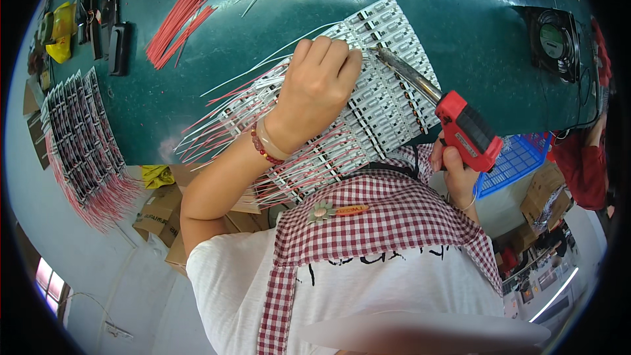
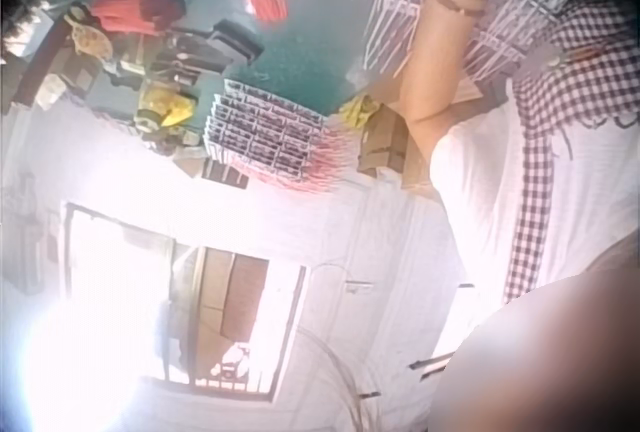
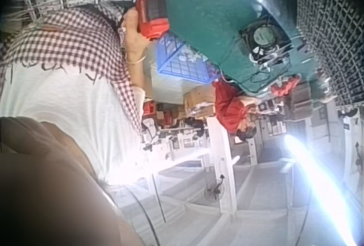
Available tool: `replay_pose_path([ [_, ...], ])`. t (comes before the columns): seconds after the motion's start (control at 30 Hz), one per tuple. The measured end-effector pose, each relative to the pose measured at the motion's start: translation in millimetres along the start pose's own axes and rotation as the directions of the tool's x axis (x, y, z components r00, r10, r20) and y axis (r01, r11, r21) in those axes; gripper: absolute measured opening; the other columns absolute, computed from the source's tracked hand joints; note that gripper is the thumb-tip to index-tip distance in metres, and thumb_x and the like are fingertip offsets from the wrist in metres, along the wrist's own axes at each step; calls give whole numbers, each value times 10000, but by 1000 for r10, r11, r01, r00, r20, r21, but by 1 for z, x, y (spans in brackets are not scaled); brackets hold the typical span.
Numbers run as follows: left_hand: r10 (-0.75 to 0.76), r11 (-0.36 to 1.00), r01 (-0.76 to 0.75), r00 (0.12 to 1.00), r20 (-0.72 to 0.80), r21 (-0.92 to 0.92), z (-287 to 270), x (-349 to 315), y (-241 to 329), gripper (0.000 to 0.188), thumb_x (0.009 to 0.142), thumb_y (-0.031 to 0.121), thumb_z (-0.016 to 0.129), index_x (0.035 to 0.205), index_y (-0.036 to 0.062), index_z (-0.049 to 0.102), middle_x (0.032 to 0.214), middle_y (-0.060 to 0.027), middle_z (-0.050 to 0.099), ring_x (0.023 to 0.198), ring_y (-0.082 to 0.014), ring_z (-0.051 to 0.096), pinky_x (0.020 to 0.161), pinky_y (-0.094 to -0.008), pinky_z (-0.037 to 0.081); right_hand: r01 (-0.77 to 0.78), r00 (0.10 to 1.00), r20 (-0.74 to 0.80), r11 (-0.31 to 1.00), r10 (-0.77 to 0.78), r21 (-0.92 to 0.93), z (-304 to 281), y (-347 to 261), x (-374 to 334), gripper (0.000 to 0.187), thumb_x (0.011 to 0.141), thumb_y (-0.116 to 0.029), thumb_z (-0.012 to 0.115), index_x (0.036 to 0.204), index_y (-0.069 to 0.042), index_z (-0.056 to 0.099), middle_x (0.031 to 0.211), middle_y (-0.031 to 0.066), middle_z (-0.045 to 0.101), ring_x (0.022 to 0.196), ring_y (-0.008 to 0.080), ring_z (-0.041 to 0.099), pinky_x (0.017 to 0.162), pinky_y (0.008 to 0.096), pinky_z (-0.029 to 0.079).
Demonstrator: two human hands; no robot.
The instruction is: The person solders individual red and white wires to a sheet of LED strips using a soldering iron.
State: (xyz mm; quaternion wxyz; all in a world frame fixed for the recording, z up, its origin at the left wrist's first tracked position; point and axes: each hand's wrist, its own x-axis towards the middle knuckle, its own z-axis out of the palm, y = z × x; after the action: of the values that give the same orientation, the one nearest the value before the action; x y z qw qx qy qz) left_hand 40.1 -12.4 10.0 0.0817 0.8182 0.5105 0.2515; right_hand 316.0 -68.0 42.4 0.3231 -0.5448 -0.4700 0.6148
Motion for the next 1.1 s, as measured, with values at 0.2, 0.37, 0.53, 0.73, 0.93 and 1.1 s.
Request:
replay_pose_path([
  [0.2, -7, 1000, 7, 1000, -13, -5, 1, 1, 0, 286, 710, 22, 634, 992, 2, 675, 792, -60, 507, 744, -217, 511, 675, -341, 405, 40, 998, 48, 979, -31, -199, -16, 21, -9, 333, 916, -239, 646, 1109, 28, 596, 777, 65, 612, 654, 120, 554, 584, 266, 443],
  [0.37, -8, 1000, 8, 1000, -15, 8, 2, 0, 0, 279, 709, 21, 631, 984, 3, 672, 788, -60, 507, 738, -216, 511, 670, -340, 402, 86, 995, -30, 988, -91, -129, -9, 10, -7, 526, 921, -383, 656, 1208, 45, 548, 671, 69, 577, 518, 104, 491, 477, 244, 390],
  [0.53, -5, 1000, 5, 1000, -7, 30, 1, 1, -1, 259, 716, 25, 628, 971, 9, 667, 793, -58, 513, 736, -217, 512, 667, -338, 397, 60, 998, -35, 998, -60, -22, -4, -3, -3, 560, 918, -399, 659, 1240, 42, 534, 656, 72, 570, 497, 108, 480, 477, 238, 388],
  [0.73, 59, 995, -55, 997, -42, 85, 1, 0, 0, 217, 706, 76, 589, 906, -3, 619, 812, -77, 502, 769, -219, 500, 691, -337, 397, 47, 999, -28, 999, -46, 26, -8, 2, -11, 550, 927, -407, 641, 1222, 42, 527, 637, 64, 551, 494, 107, 471, 482, 242, 384],
  [0.93, 34, 999, -34, 999, 15, -6, 2, -5, 8, 247, 716, 79, 596, 941, -18, 623, 831, -85, 508, 787, -227, 503, 696, -340, 400, 5, 1000, 9, 999, -5, 47, -11, 11, -13, 535, 921, -396, 649, 1193, 48, 527, 639, 66, 546, 501, 107, 472, 480, 247, 381],
  [1.1, -15, 999, 15, 1000, 9, -37, 2, -2, 11, 286, 719, 25, 618, 999, -3, 667, 804, -71, 509, 753, -229, 509, 681, -346, 403, -6, 1000, 27, 1000, 6, 0, -17, 13, -16, 395, 922, -290, 648, 1146, 28, 583, 712, 64, 588, 574, 105, 518, 533, 244, 412],
])
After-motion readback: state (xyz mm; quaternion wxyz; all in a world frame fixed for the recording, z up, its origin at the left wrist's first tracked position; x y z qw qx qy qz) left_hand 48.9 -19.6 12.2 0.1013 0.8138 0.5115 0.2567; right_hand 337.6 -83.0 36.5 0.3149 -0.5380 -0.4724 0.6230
